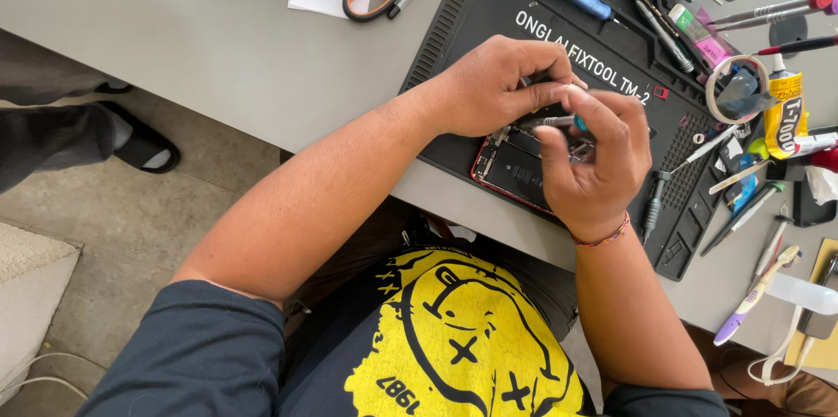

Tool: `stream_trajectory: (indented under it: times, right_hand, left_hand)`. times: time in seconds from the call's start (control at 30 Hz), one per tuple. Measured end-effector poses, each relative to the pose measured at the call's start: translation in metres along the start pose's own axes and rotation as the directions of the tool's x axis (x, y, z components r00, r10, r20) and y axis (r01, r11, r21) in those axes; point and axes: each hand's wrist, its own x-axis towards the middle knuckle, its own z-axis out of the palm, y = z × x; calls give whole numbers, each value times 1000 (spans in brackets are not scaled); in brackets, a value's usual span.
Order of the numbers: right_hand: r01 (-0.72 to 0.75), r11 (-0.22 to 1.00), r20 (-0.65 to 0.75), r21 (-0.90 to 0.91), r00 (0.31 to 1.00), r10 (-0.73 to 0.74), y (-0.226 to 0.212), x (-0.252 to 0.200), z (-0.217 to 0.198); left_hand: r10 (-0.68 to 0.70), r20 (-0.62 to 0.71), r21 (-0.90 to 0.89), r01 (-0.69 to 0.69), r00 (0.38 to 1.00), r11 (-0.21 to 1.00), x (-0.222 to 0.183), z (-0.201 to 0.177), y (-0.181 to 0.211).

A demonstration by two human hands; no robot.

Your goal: The person uses a screwdriver to remove screws from the internal frame of a disassembled smartphone. They then use a small brush to clean the inside of the device before placing the screen assembly back onto the phone body.

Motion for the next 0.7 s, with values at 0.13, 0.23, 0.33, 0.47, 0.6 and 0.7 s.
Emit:
stream_trajectory:
  times: [0.13, 0.23, 0.33, 0.47, 0.6, 0.7]
  right_hand:
    - [-34, 986, 3, 165, 999, 34, -2, 6, 3]
    - [21, 999, -66, 37, 998, -19, 6, 1, 7]
    - [61, 994, -68, 91, 996, -55, 6, 2, 8]
    - [-2, 990, -47, 144, 999, 9, 8, 0, 6]
    - [-52, 979, 9, 199, 999, 51, -1, 4, 3]
    - [-18, 997, -73, 73, 997, 23, 10, -9, 6]
  left_hand:
    - [-46, -16, -23, 45, 999, 999, 0, 1, -1]
    - [-11, -11, 8, 11, 1000, 1000, 0, 2, -2]
    - [-4, -4, -5, 4, 1000, 1000, 0, 1, -2]
    - [2, -9, 13, -2, 1000, 1000, 0, 2, -4]
    - [-42, -16, -29, 42, 999, 999, 0, 1, 2]
    - [7, 2, 14, -7, 1000, 1000, 0, 1, -1]
